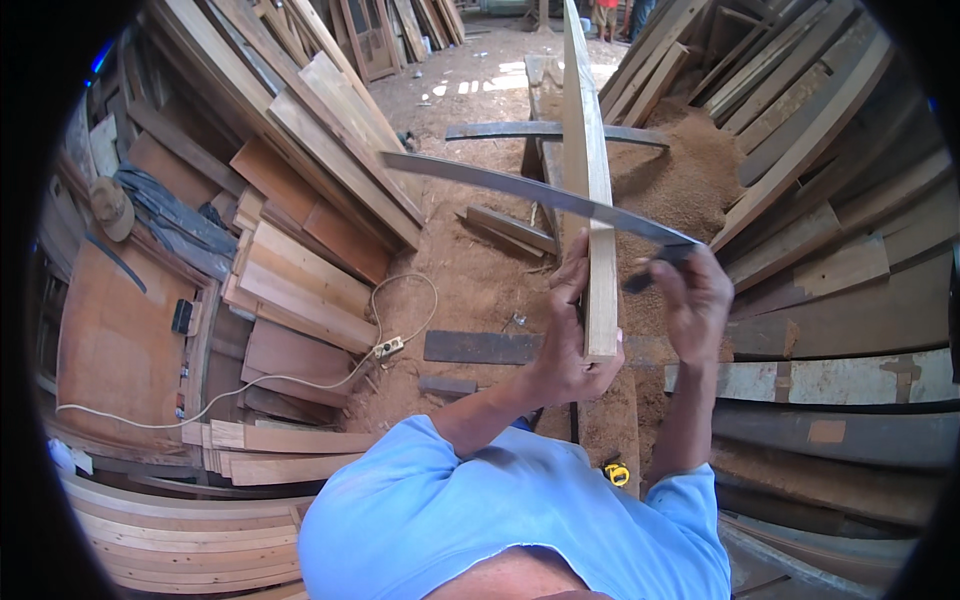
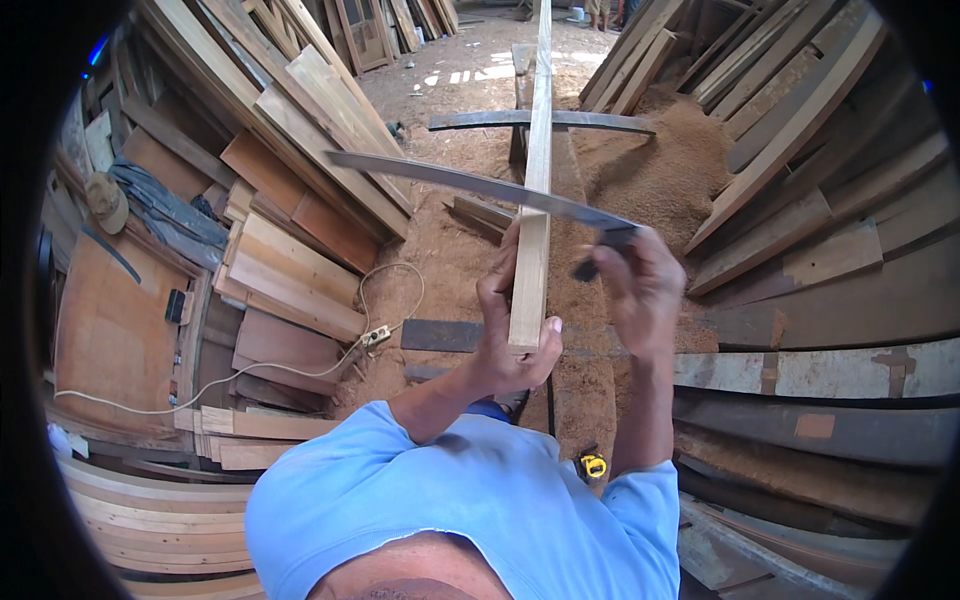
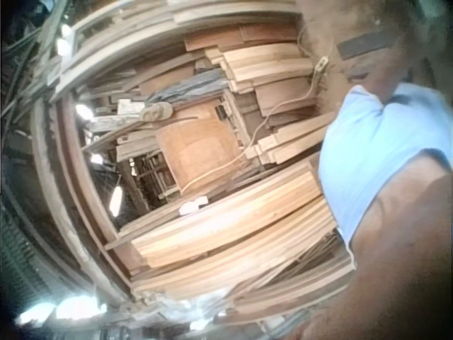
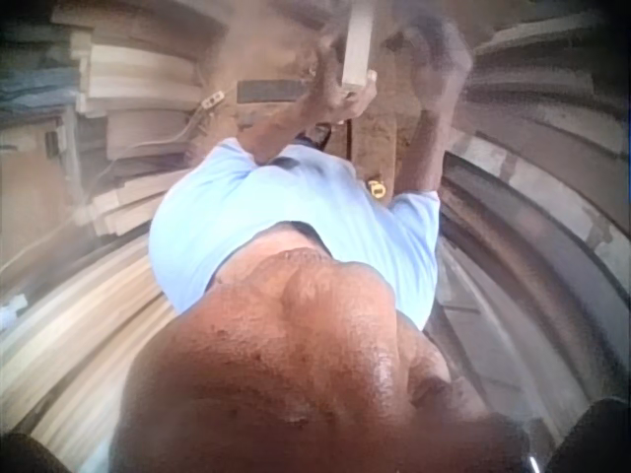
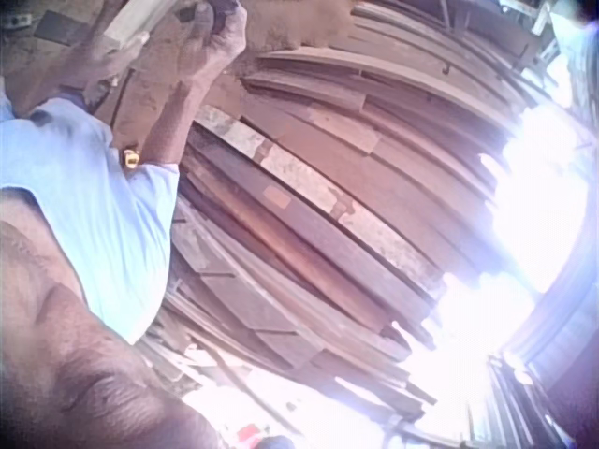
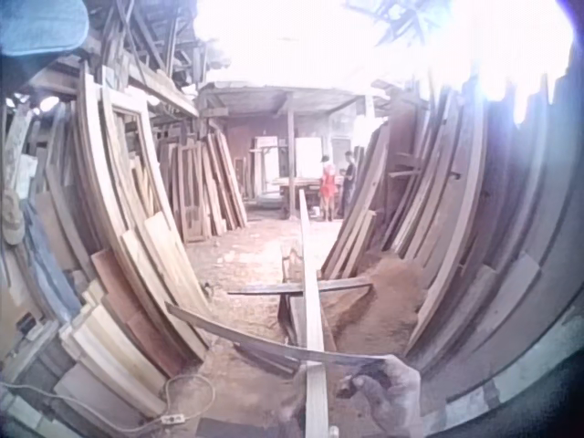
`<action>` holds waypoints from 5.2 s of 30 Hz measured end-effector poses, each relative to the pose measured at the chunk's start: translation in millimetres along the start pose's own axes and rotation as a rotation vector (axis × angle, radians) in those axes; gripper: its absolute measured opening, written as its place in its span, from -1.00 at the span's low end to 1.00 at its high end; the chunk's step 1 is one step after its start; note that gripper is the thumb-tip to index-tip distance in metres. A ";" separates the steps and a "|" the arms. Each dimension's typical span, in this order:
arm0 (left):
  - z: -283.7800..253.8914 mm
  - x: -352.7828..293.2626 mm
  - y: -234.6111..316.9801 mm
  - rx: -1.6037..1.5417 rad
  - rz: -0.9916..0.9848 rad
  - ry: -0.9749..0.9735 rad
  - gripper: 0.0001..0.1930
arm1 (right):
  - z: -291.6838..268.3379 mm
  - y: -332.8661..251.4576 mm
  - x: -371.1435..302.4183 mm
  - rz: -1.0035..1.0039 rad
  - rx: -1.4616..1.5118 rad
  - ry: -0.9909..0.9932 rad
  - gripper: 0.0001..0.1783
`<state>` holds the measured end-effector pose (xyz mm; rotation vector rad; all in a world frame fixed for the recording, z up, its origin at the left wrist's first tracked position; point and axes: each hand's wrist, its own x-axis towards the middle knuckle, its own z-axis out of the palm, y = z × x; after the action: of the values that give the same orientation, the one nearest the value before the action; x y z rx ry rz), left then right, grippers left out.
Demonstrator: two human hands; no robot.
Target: The person measures a large piece of wood with a tape measure, checks the edge with a square, and then sands the edge of the wood using a power planer.
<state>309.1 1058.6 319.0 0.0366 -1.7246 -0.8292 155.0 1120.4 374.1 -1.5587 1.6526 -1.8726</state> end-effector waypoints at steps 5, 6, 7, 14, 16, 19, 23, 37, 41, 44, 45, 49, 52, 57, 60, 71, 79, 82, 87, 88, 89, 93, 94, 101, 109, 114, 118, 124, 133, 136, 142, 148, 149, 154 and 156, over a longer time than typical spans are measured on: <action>9.5 -1.3 -2.6 0.014 -0.006 0.017 -0.15 | 29.3 -11.6 22.9 -0.056 0.126 -0.121 -0.92; 12.4 -0.6 -6.2 0.026 0.027 0.043 -0.10 | 29.4 -8.9 23.8 -0.022 0.133 -0.121 -0.90; 14.2 -0.2 -8.8 0.037 0.059 0.069 -0.05 | 27.4 -5.6 24.8 -0.009 0.143 -0.144 -0.90; 23.0 4.5 -1.4 0.058 -0.006 -0.038 -0.19 | 6.8 6.1 29.6 0.050 0.141 -0.203 -0.88; 26.1 7.6 0.7 0.067 0.008 -0.033 -0.20 | 4.6 4.2 28.3 0.056 0.176 -0.186 -0.87; 32.1 7.7 -3.4 0.040 0.037 -0.022 -0.20 | 1.4 3.3 30.2 0.045 0.114 -0.156 -0.88; 34.9 0.0 -0.7 0.098 -0.055 -0.047 -0.20 | 1.1 8.2 64.4 0.003 -0.058 -0.113 -0.94; 34.9 8.0 -4.6 0.041 0.040 -0.037 -0.21 | 19.2 59.5 96.6 -0.002 0.171 -0.075 -0.89; 33.6 4.4 -1.8 0.076 0.019 -0.036 -0.21 | 20.3 67.6 112.0 -0.041 -0.027 -0.052 -0.89; 33.0 2.3 -0.6 0.070 0.011 -0.029 -0.17 | 27.2 70.1 144.6 0.032 -0.029 -0.027 -0.86; 34.4 3.0 1.2 0.055 0.011 -0.021 -0.16 | 30.1 81.5 158.2 0.000 -0.011 -0.022 -0.85; 29.3 4.1 -3.9 0.071 0.091 -0.053 -0.10 | 36.5 109.2 174.1 -0.056 -0.037 -0.013 -0.82; 31.2 3.6 -2.9 0.086 0.064 -0.028 -0.17 | 35.3 106.3 171.4 -0.061 -0.047 -0.002 -0.81; 28.5 3.2 -5.0 0.077 0.054 -0.018 -0.26 | 36.4 87.2 161.3 -0.046 -0.202 0.070 -0.83; 28.8 5.1 -0.2 0.081 0.047 -0.022 -0.29 | 21.8 93.8 134.3 0.084 0.042 0.284 -0.79; 18.2 6.4 -5.7 0.039 0.103 0.059 -0.25 | -23.2 174.1 -156.4 0.406 -0.447 0.311 -0.64; 21.2 5.9 -4.6 0.027 0.088 0.026 -0.22 | 1.6 231.2 -330.7 0.860 -0.699 -0.163 -0.52; 22.8 2.1 -1.6 0.008 0.042 0.026 -0.20 | 7.3 249.5 -355.9 0.924 -0.725 -0.220 -0.53; 12.7 -6.9 7.5 0.187 -0.090 -0.069 -0.07 | 3.0 242.3 -347.8 1.025 -0.658 -0.480 -0.57; 12.8 -6.7 6.8 0.200 -0.083 -0.072 -0.07 | 0.5 242.9 -348.4 1.035 -0.666 -0.491 -0.57; 12.9 -6.8 6.2 0.213 -0.075 -0.075 -0.07 | -3.5 243.2 -348.3 1.046 -0.674 -0.502 -0.56; 25.9 -0.1 7.3 0.178 -0.047 -0.054 -0.07 | -34.2 260.9 -366.2 1.111 -0.718 -0.427 -0.45; 20.6 -2.6 6.3 0.169 -0.058 -0.049 -0.07 | -27.9 239.5 -356.7 1.169 -0.705 -0.413 -0.40; 14.2 -2.6 6.9 0.127 -0.022 0.013 -0.16 | -44.1 176.4 -392.2 1.263 -0.866 -0.550 -0.11; -0.2 -1.7 -0.6 0.036 -0.020 -0.005 -0.14 | -44.3 224.2 -439.4 1.228 -0.843 -0.374 -0.21; -55.0 1.9 14.0 -0.246 -0.248 -0.130 0.03 | -73.3 259.4 -430.4 1.088 -0.530 -0.020 -0.42; -114.7 18.0 35.1 -0.800 -0.590 -0.111 0.15 | -66.6 232.9 -360.1 1.409 0.701 0.201 -0.70; -174.0 33.3 42.7 -0.159 -0.745 -0.121 0.04 | 14.8 271.3 -268.6 1.505 0.360 -0.327 -0.59; -315.4 -63.8 20.0 0.125 -1.218 0.080 -0.33 | 80.0 264.5 -230.3 1.554 0.082 -0.521 -0.12; -335.1 -148.7 -15.8 0.291 -1.238 0.131 -0.38 | 60.4 274.9 -225.6 1.536 -0.134 -0.540 -0.04; -300.6 -290.2 -64.7 0.283 -1.461 0.246 -0.39 | 6.1 290.3 -213.8 1.464 -0.397 -0.544 -0.05; -252.8 -345.0 -92.4 0.191 -1.631 0.254 -0.39 | -39.1 312.6 -206.6 1.494 -0.449 -0.475 -0.10; -248.5 -354.7 -96.7 0.199 -1.627 0.234 -0.38 | -47.9 320.7 -209.9 1.499 -0.443 -0.463 -0.11; -229.2 -383.4 -107.1 0.200 -1.695 0.209 -0.31 | -57.7 322.4 -199.8 1.510 -0.550 -0.489 -0.31; -209.2 -370.4 -108.9 0.124 -1.733 0.248 -0.28 | -68.3 323.8 -189.8 1.508 -0.671 -0.520 -0.38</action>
<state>571.4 1031.4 -32.1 1.8083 -1.1748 -1.7597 32.5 1181.6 18.0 -0.3578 2.1602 -0.1475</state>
